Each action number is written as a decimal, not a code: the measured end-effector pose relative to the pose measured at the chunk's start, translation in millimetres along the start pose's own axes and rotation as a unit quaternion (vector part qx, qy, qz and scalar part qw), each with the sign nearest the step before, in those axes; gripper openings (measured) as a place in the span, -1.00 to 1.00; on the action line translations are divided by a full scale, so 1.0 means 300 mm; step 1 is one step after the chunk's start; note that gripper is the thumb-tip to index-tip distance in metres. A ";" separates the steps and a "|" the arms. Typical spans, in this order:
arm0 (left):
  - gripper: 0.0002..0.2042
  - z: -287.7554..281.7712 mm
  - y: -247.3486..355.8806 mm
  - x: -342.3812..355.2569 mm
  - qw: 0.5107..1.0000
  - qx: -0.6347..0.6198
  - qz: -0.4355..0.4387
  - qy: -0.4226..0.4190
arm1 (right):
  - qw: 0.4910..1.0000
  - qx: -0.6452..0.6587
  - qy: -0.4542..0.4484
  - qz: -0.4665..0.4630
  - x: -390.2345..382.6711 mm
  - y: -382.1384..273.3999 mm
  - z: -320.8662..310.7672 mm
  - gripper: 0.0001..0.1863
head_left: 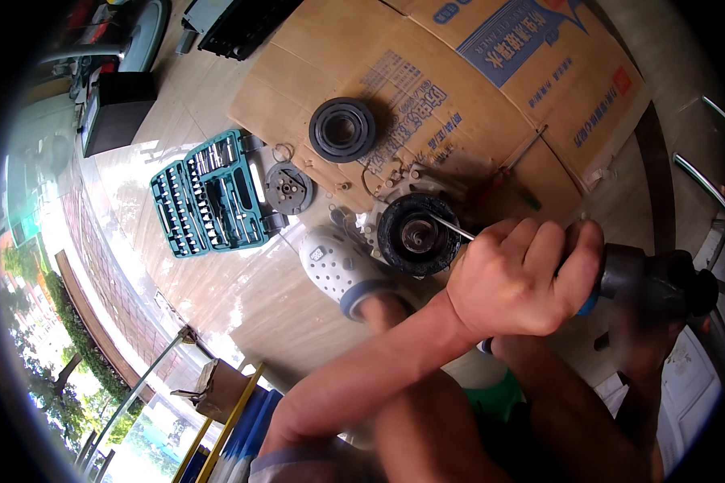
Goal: The person prying at a snap ring inside a motor housing using a small screwdriver and then uses a mallet and a metal tool to tap the center shaft of the part.
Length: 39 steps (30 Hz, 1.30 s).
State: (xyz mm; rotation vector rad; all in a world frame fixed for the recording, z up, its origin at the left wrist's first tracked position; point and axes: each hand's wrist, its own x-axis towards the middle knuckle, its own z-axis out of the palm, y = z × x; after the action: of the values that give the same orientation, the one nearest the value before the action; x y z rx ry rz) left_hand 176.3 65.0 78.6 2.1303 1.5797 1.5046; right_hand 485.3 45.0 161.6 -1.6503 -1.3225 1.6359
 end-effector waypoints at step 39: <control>-0.66 0.012 0.013 0.014 0.998 0.031 -0.039 0.033 | 0.985 0.047 -0.007 -0.168 0.032 -0.109 0.102 0.03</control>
State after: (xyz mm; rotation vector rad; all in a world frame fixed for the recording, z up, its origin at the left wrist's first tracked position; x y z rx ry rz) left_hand 181.5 68.2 81.6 2.0452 1.7324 1.5362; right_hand 445.0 58.3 179.0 -1.2803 -1.4191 1.4845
